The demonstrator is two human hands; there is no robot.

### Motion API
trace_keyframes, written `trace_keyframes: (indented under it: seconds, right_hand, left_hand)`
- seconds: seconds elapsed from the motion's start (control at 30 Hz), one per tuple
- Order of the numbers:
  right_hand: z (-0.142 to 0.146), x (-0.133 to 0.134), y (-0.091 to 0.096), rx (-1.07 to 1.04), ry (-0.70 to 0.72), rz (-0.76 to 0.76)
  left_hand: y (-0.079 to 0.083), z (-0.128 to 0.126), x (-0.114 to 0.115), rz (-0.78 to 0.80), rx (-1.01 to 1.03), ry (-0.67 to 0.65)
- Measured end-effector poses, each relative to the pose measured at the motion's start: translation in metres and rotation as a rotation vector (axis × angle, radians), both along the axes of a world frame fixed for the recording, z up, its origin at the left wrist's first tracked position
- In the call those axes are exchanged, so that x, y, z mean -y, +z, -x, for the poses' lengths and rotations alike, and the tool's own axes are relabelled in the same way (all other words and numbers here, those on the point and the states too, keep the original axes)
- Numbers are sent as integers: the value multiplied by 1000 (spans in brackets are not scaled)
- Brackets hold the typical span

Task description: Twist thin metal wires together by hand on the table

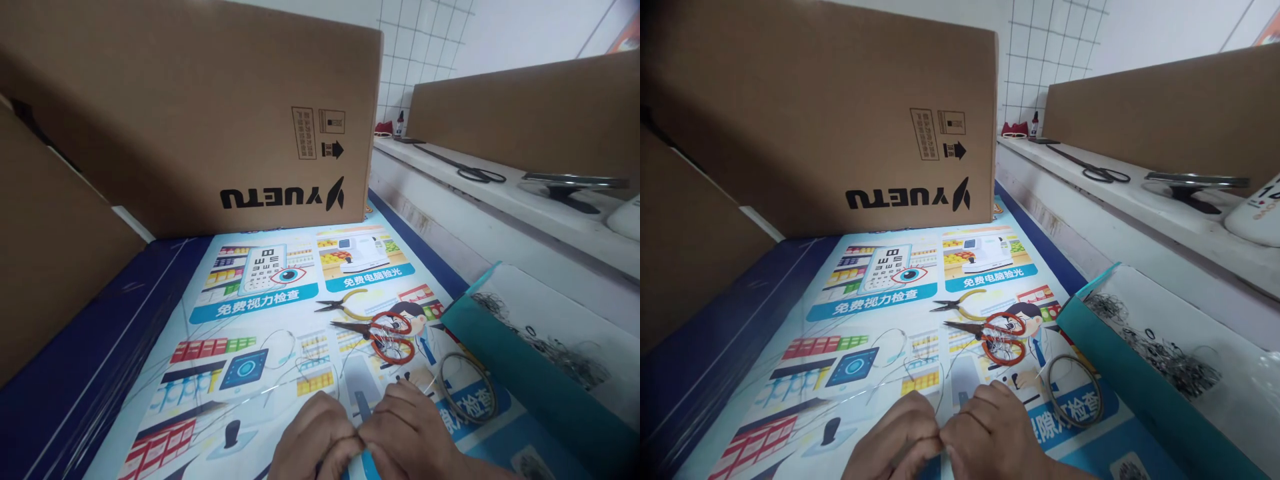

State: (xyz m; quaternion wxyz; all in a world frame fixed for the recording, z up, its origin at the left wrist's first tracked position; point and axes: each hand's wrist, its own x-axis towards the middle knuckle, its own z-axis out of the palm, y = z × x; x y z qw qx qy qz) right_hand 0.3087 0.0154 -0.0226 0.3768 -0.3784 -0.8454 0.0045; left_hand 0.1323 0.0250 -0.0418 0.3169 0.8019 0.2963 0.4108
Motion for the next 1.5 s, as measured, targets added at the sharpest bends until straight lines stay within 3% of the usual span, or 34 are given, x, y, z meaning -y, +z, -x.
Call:
trace_keyframes:
  seconds: [0.1, 0.43, 0.77, 1.1, 1.5]
  right_hand:
    - [0, -2, 2, 14, -10, -71]
    - [-3, 0, 11, -44, -23, -21]
    - [-5, 0, 8, 9, -45, -51]
    - [-8, 1, 8, 192, 4, -202]
    - [-1, 2, 11, 176, 2, -218]
  left_hand:
    - [5, 3, -1, 126, 12, -47]
    - [1, 4, -3, 221, 42, 2]
    - [2, 1, 0, 289, 101, 19]
    - [4, 2, -1, 240, 48, 45]
    - [-3, -4, 7, 301, 51, 53]
